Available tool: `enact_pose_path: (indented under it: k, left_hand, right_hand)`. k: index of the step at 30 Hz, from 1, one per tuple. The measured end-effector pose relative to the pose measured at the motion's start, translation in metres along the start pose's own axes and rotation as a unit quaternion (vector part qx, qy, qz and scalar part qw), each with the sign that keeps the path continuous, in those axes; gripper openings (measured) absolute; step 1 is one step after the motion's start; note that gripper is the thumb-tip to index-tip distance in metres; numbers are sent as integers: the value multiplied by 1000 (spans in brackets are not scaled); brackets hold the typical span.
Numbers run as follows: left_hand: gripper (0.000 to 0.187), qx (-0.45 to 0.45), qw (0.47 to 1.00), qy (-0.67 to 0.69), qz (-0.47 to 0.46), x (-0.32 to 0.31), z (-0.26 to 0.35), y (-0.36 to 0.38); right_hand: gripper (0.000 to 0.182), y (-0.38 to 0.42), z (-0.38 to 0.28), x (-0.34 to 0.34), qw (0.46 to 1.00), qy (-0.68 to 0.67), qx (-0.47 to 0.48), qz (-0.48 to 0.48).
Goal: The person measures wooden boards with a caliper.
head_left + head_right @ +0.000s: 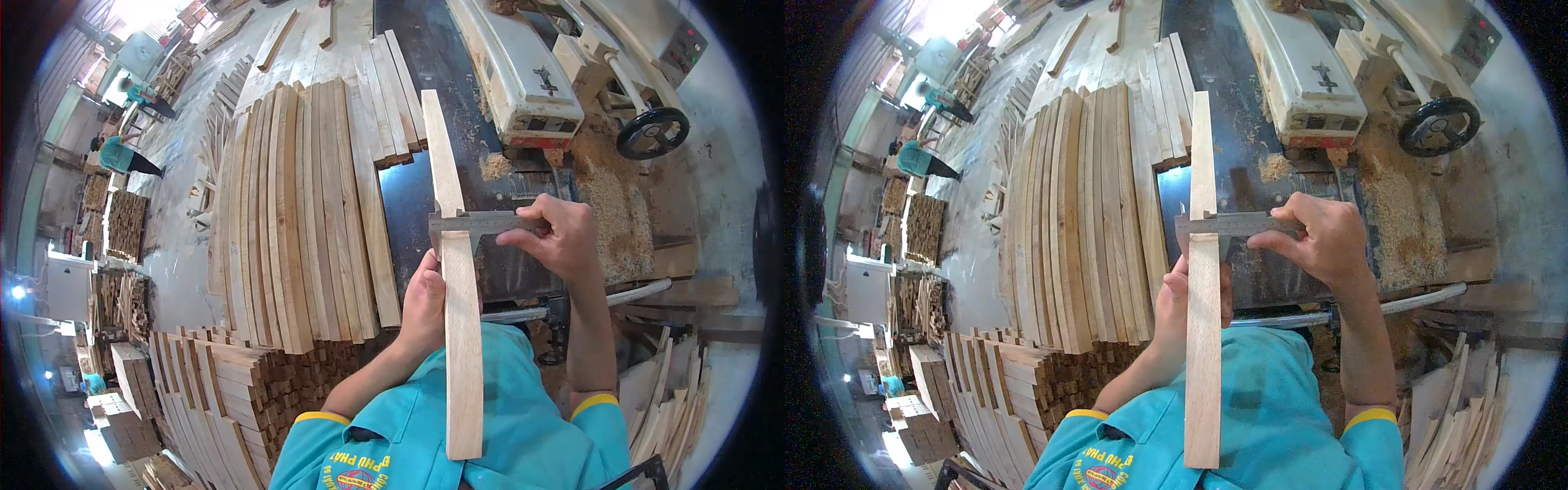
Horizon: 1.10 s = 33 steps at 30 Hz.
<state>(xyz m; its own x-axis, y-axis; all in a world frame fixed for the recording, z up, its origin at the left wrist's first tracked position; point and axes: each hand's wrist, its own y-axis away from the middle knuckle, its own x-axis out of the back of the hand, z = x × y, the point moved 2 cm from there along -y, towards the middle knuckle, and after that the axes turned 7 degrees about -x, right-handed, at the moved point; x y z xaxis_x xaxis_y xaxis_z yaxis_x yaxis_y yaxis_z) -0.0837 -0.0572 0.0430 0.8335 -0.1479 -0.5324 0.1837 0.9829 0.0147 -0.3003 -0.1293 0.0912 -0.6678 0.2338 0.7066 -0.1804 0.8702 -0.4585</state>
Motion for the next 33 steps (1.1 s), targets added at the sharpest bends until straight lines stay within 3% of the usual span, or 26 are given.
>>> enact_pose_path:
  k: [8,10,12,16,18,23,30,33]
  left_hand:
    - [78,6,999,45,-25,8,-4,1]
    - [68,5,998,54,-18,13,-7,0]
    - [60,0,1000,14,5,18,-5,-2]
    - [43,5,998,-58,29,28,2,-6]
    - [43,8,997,-75,23,26,11,-8]
    - [50,-12,986,-163,12,27,13,-10]
    - [45,10,971,-239,-14,29,14,-11]
    - [45,1,966,-259,-17,28,13,-12]
  right_hand:
    - [50,-1,-4,1,1000,-14,6,-4]
    - [47,1,-3,-2,999,-35,5,-6]
    - [38,4,2,-6,988,-147,-55,6]
    - [32,7,7,-3,983,-167,-71,-9]
    - [29,8,9,-6,982,-153,-103,-35]
    - [28,2,3,-10,985,-137,-78,-67]
    - [27,2,10,-13,978,-144,-99,-116]
    - [29,6,13,-17,980,-141,-98,-96]
